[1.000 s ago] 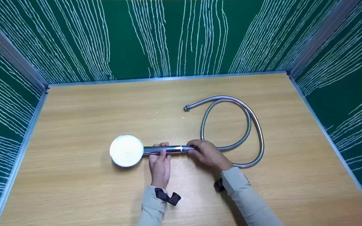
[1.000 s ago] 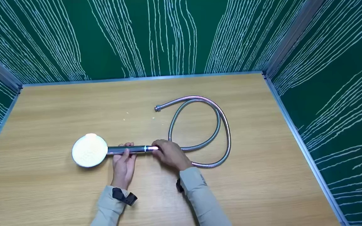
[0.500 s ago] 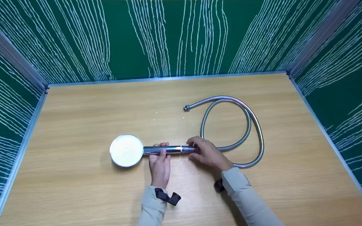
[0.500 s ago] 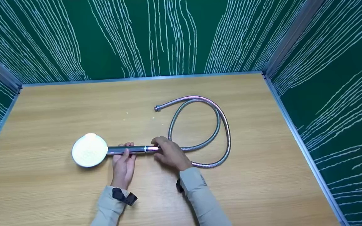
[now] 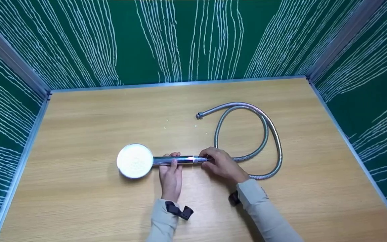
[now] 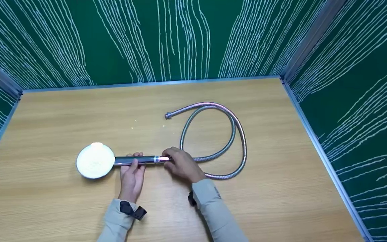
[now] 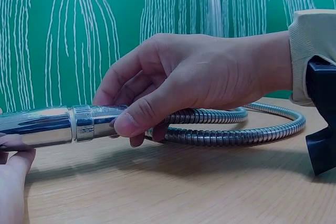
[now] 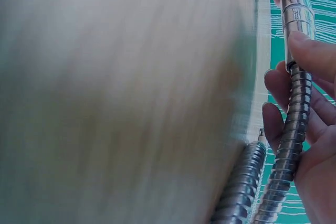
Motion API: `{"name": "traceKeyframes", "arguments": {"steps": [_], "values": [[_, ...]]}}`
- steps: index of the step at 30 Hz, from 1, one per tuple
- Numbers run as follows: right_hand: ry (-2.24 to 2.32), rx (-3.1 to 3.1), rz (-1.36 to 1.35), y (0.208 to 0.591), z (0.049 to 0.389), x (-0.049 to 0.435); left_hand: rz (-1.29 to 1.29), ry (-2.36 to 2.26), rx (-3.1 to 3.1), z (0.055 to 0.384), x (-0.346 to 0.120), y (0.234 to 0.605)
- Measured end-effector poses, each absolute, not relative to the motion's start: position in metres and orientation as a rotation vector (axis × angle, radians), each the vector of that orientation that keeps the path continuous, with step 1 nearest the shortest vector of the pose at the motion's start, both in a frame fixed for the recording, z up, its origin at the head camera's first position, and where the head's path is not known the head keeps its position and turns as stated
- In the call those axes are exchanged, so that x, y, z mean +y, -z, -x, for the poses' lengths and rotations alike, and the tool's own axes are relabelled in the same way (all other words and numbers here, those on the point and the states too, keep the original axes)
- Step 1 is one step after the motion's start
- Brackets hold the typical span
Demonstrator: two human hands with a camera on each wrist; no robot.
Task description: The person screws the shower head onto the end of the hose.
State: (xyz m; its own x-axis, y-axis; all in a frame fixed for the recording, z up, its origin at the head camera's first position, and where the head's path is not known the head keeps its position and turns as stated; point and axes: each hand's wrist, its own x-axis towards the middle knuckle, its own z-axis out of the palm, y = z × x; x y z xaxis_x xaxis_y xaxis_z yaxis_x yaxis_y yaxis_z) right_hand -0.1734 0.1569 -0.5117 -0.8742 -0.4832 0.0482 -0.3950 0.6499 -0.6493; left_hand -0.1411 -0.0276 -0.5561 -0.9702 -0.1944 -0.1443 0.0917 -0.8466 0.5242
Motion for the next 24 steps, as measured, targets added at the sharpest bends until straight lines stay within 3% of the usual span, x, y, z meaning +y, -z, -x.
{"name": "traceKeyframes", "arguments": {"steps": [24], "values": [[0.986, 2.745, 0.789, 0.5124, 0.174, 0.1581, -0.287, 2.868, -0.793, 0.1411, -0.0277, 0.5551]]}}
